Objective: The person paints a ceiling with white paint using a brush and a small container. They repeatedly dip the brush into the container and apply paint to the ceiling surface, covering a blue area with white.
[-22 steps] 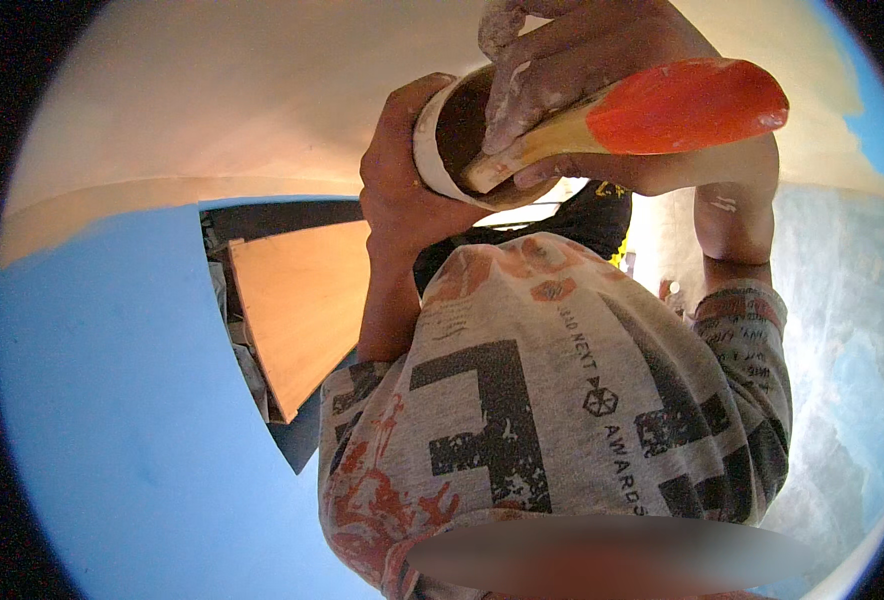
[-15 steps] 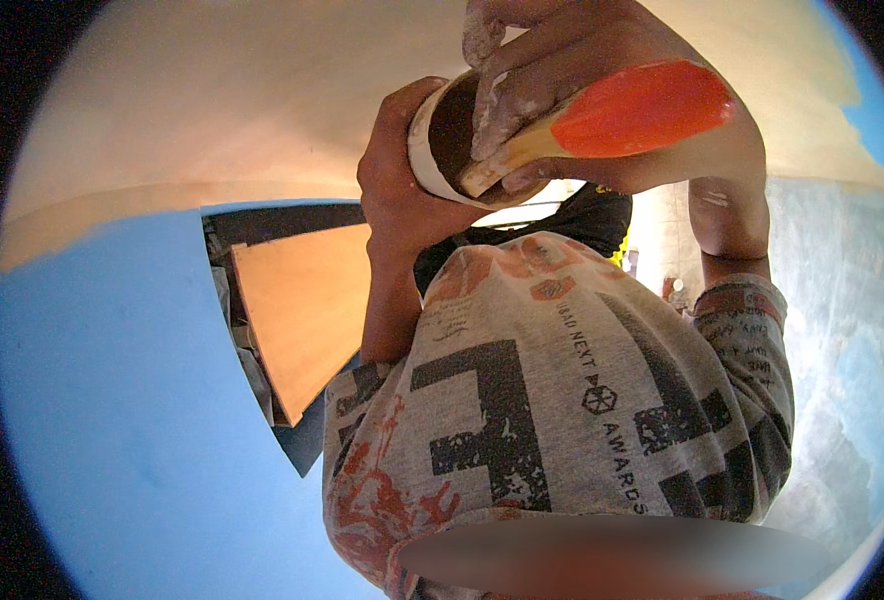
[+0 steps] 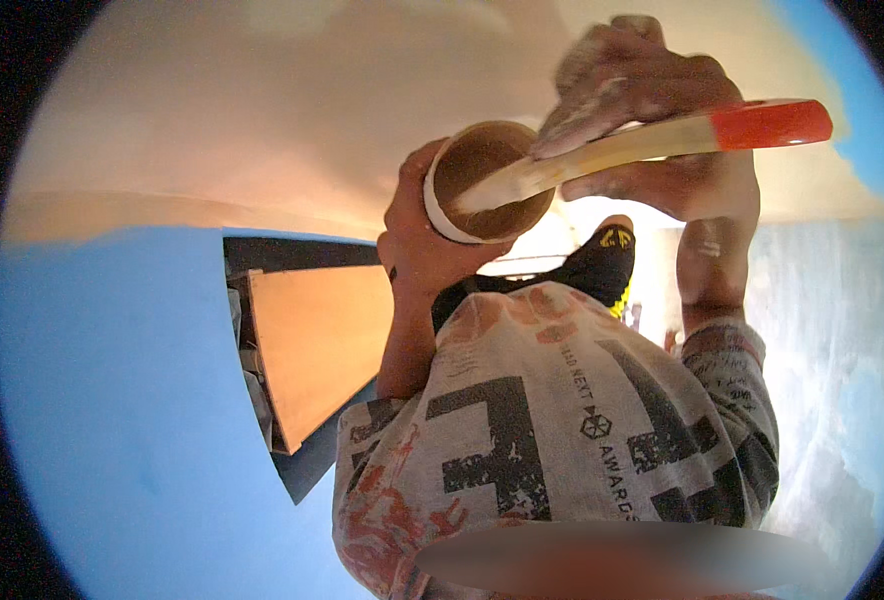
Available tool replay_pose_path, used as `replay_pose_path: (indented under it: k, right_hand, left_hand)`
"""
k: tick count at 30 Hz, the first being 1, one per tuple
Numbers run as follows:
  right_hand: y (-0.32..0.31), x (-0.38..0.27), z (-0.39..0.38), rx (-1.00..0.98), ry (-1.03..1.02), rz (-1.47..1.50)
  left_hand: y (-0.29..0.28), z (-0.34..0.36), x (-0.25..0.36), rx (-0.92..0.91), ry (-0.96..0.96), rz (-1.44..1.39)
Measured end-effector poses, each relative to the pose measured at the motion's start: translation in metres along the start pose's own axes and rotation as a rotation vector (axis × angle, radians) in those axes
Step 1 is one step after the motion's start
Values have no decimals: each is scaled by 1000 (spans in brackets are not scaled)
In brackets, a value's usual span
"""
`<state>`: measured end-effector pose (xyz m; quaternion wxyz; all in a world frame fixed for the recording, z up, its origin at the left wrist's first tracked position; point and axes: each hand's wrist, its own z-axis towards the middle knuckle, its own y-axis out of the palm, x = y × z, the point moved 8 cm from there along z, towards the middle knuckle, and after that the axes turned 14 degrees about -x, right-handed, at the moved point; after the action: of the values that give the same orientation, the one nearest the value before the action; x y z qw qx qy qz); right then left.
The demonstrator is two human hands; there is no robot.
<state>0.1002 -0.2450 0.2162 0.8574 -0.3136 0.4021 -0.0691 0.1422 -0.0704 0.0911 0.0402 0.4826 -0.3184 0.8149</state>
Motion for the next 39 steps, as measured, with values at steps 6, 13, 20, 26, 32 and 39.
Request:
replay_pose_path:
  k: [6, 13, 20, 26, 32, 39]
  right_hand:
    - [-25, 37, -35, 371, 17, 329]
    - [-18, 63, -53, 806, 73, 578]
    - [20, 87, -70, 1007, 64, 816]
    - [17, 67, -56, 797, -125, 657]
    - [19, 61, -57, 662, -78, 192]
    - [27, 49, -53, 670, -27, 267]
  left_hand:
    - [-3, 8, -3, 25, -14, -103]
    - [-5, 17, 1, 25, -57, -135]
    - [-8, 22, -3, 44, -43, -126]
    - [-11, 25, -3, 72, -60, -139]
    - [-19, 24, -14, 79, -96, -139]
    - [-14, 23, -5, 47, -54, -104]
